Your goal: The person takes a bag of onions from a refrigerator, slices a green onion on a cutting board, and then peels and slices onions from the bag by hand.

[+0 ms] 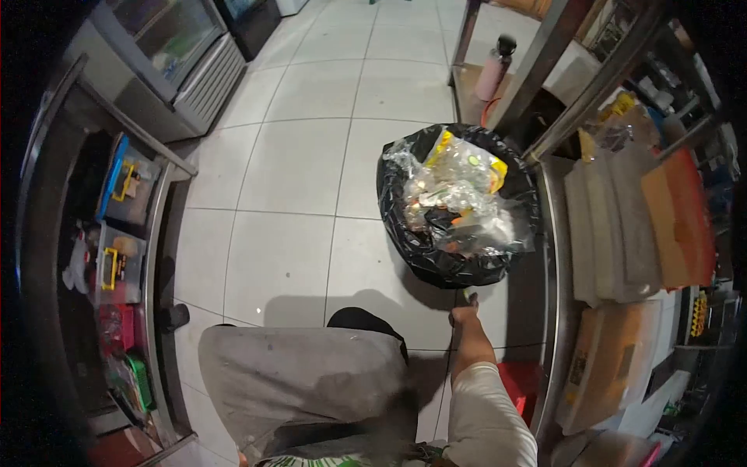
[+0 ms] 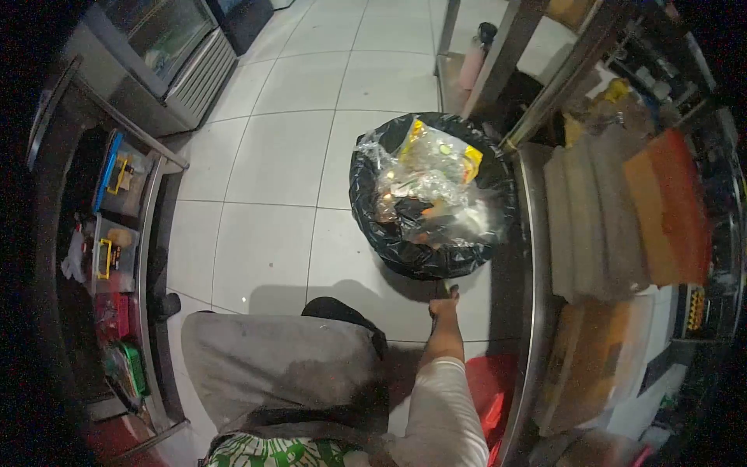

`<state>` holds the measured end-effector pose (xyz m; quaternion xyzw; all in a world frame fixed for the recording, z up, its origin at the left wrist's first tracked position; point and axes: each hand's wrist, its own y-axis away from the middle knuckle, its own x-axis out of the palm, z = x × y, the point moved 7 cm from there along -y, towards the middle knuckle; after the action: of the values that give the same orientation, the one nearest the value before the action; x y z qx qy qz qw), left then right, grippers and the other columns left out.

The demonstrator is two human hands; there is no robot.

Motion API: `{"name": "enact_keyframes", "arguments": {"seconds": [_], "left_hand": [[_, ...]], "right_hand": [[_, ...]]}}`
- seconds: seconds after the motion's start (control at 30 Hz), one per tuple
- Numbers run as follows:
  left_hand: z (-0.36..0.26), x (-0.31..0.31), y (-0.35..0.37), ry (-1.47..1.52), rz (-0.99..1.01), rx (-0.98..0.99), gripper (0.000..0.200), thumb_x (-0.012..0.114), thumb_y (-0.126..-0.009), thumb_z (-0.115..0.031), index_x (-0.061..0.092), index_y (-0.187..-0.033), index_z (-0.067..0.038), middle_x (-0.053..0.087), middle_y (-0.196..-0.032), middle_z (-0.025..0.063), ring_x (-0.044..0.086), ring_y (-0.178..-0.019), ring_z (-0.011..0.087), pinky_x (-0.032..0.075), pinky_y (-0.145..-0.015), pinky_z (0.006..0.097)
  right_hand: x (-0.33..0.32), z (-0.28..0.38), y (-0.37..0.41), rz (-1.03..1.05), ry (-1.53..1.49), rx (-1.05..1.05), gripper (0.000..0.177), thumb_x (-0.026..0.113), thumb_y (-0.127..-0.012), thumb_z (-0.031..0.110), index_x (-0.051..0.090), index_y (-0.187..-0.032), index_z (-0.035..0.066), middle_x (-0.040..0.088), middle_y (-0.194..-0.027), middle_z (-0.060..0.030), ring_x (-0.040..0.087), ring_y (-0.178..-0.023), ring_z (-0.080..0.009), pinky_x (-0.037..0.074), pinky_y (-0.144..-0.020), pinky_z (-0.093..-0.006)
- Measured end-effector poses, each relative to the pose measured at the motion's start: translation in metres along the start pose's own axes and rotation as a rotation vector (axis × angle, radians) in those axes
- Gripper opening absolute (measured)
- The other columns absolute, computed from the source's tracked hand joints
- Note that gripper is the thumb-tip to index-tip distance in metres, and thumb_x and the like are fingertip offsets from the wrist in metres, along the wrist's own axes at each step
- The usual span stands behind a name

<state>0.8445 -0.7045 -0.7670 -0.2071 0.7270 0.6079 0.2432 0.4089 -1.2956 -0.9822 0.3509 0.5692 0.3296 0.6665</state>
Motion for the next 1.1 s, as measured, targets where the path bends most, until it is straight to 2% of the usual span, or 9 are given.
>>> {"name": "enact_keyframes", "arguments": {"seconds": [0.13,0.2,0.43,0.5,0.7,0.83,0.87,0.97,1.1], "left_hand": [[0.000,0.006,0.017,0.009,-0.008,-0.042,0.025,0.057,-0.079,-0.027,0.059,-0.082,-0.003,0.058,-0.073,0.0056,0.054,-0.064,0.0155,0.044,-0.058,0.0299],[-0.004,0.003,0.020,0.017,-0.014,-0.047,0.025,0.058,-0.079,-0.027,0.059,-0.083,-0.002,0.058,-0.073,0.0049,0.054,-0.064,0.0150,0.044,-0.058,0.0296],[-0.023,-0.044,0.033,0.015,-0.098,0.004,0.026,0.059,-0.081,-0.028,0.058,-0.084,-0.002,0.057,-0.074,0.0026,0.052,-0.065,0.0132,0.043,-0.059,0.0285],[-0.048,-0.082,0.038,0.011,-0.218,0.125,0.027,0.059,-0.082,-0.028,0.057,-0.085,-0.001,0.057,-0.074,0.0020,0.052,-0.065,0.0126,0.043,-0.059,0.0282],[-0.411,-0.247,0.143,0.752,-0.243,0.795,0.018,0.049,-0.091,-0.021,0.052,-0.085,-0.004,0.048,-0.071,-0.0002,0.046,-0.066,0.0073,0.041,-0.064,0.0216],[-0.606,-0.287,0.456,0.601,0.375,1.746,0.041,0.045,-0.091,-0.034,0.058,-0.087,0.005,0.057,-0.073,0.0135,0.061,-0.068,0.0261,0.051,-0.057,0.0334],[-0.620,-0.294,0.501,0.603,0.386,1.758,0.041,0.045,-0.091,-0.034,0.058,-0.087,0.005,0.057,-0.073,0.0135,0.061,-0.068,0.0261,0.051,-0.057,0.0334],[-0.606,-0.303,0.643,0.430,1.936,1.857,0.033,0.040,-0.091,-0.023,0.055,-0.077,0.003,0.062,-0.079,0.0198,0.065,-0.079,0.0300,0.050,-0.069,0.0459],[-0.576,-0.334,0.727,0.473,2.352,1.931,0.028,0.041,-0.090,-0.020,0.056,-0.083,0.003,0.062,-0.084,0.0192,0.063,-0.084,0.0287,0.049,-0.074,0.0425]], "right_hand": [[0.044,-0.005,-0.014,0.347,0.627,-0.061,0.066,0.043,-0.082,0.041,0.033,-0.131,-0.001,0.012,-0.145,-0.0143,0.019,-0.130,-0.0366,0.010,-0.110,-0.0414],[0.032,-0.006,0.020,-0.064,-0.269,0.133,0.070,0.049,-0.078,0.043,0.036,-0.128,-0.005,0.022,-0.140,-0.0229,0.020,-0.128,-0.0398,0.017,-0.108,-0.0403],[0.105,0.015,0.073,-0.028,-0.387,0.010,0.063,0.058,-0.071,0.044,0.054,-0.104,-0.010,0.046,-0.115,-0.0280,0.036,-0.114,-0.0393,0.030,-0.097,-0.0435],[0.092,0.015,0.114,-0.562,-0.583,-0.039,0.051,0.063,-0.071,0.036,0.058,-0.096,-0.009,0.055,-0.102,-0.0257,0.047,-0.103,-0.0379,0.036,-0.092,-0.0430],[0.001,0.045,0.271,-0.622,-1.393,-0.211,0.018,0.062,-0.077,0.012,0.058,-0.091,-0.001,0.060,-0.080,-0.0097,0.058,-0.072,-0.0205,0.046,-0.068,-0.0291],[-0.127,0.090,0.422,-0.443,-1.912,-0.449,0.010,0.058,-0.081,0.001,0.054,-0.090,0.002,0.056,-0.075,-0.0043,0.053,-0.067,-0.0123,0.044,-0.062,-0.0222],[-0.157,0.104,0.464,-0.374,-1.975,-0.537,0.009,0.057,-0.082,0.001,0.053,-0.091,0.002,0.055,-0.075,-0.0036,0.053,-0.068,-0.0124,0.044,-0.063,-0.0220],[-0.229,0.115,0.584,-0.441,-1.935,-0.491,0.009,0.054,-0.084,0.000,0.052,-0.092,0.003,0.055,-0.078,-0.0032,0.054,-0.071,-0.0125,0.044,-0.064,-0.0229],[-0.254,0.099,0.676,-0.672,-1.816,-0.560,0.009,0.056,-0.083,0.002,0.054,-0.091,0.002,0.057,-0.074,-0.0048,0.055,-0.069,-0.0106,0.044,-0.063,-0.0224]]}}
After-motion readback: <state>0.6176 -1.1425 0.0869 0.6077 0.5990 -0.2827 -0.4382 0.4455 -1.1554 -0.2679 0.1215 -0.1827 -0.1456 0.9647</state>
